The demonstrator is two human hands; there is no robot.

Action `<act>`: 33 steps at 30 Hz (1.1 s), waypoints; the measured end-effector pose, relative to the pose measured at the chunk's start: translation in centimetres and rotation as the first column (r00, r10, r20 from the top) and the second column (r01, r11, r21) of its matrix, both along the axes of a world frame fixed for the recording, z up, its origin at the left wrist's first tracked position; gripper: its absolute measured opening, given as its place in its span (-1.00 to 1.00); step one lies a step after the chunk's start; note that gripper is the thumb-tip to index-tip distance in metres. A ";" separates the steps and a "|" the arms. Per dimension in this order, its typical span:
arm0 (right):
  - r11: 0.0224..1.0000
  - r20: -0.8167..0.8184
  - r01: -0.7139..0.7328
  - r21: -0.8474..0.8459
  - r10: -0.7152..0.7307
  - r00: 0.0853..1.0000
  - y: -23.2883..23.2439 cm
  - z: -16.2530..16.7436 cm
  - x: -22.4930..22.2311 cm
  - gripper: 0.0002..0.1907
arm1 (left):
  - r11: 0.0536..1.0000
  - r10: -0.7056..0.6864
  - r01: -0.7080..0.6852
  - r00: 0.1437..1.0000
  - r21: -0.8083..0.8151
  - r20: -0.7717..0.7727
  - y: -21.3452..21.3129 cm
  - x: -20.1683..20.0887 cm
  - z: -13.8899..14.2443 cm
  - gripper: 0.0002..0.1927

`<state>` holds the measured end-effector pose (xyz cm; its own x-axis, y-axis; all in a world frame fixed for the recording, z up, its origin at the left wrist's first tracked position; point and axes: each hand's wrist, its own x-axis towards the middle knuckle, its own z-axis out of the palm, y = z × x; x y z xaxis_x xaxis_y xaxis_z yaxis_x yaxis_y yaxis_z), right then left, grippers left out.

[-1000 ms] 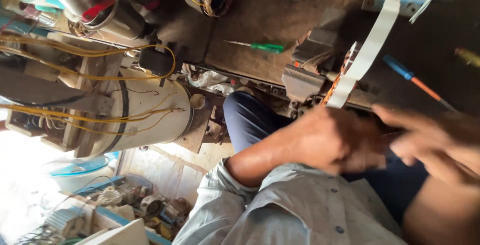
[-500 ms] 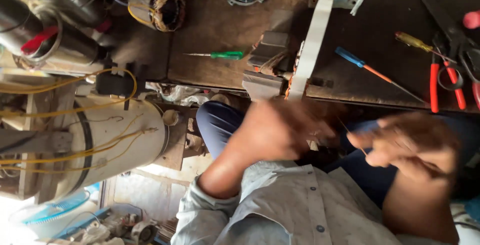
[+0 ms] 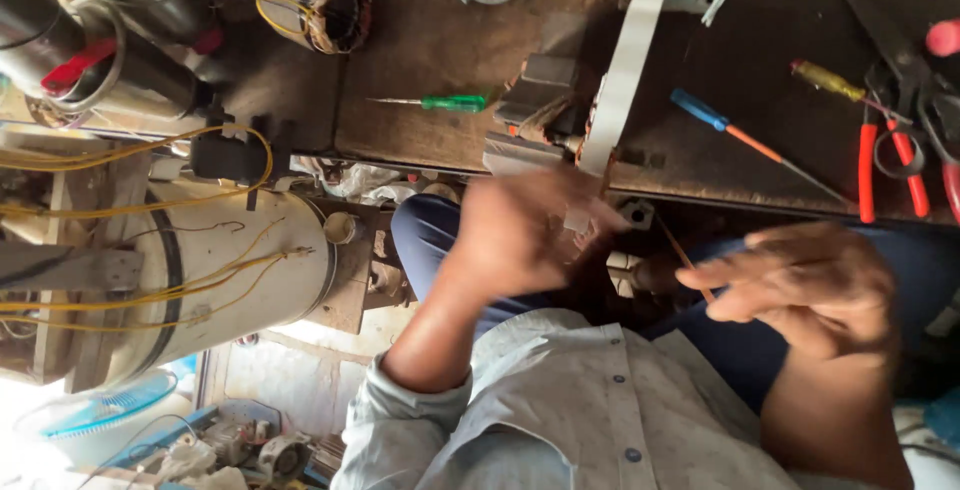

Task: The person winds copper wire around the slots of a motor stator core, using a screwdriver to press the wire into place. They repeatedly insert and adjust the wire by hand, occasionally using the screwdriver to secure it within the slots.

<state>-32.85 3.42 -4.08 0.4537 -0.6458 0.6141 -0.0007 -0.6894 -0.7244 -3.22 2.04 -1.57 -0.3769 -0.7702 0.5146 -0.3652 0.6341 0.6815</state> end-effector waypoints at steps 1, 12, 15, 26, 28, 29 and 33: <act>0.992 -0.106 0.044 -0.114 -0.056 0.993 -0.2 -0.1 0.0 -0.87 | 0.984 -0.172 0.171 0.985 -0.038 -0.004 0.5 -0.5 0.3 -0.86; 0.975 0.055 0.069 0.210 -0.082 0.995 -2.8 -1.8 3.0 -0.87 | 0.949 0.312 -0.309 0.949 0.060 -0.050 -2.6 0.6 -1.2 -0.93; 0.983 0.264 -0.159 0.091 0.131 0.956 -0.1 0.0 0.7 -0.92 | 0.942 0.263 -0.254 0.965 0.221 -0.014 -0.4 0.4 -0.8 -0.86; 0.901 -0.015 0.033 0.432 -0.029 0.999 -4.2 -4.3 3.8 -0.85 | 0.859 0.315 -0.328 0.944 0.393 0.098 -2.8 0.7 -0.7 -0.88; 0.956 0.000 0.034 0.290 -0.035 0.999 -2.8 -2.6 3.4 -0.85 | 0.930 0.301 -0.292 0.954 0.224 -0.008 -3.0 0.7 -0.2 -0.91; 0.980 0.035 0.031 0.196 -0.039 0.999 -1.8 -1.5 3.0 -0.87 | 0.937 0.306 -0.284 0.948 0.203 -0.088 -2.3 0.5 0.2 -0.92; 0.999 0.101 -0.053 -0.004 0.053 0.993 -1.3 2.1 2.6 -0.86 | 0.979 -0.200 0.201 0.979 -0.037 0.044 0.5 -1.2 2.0 -0.89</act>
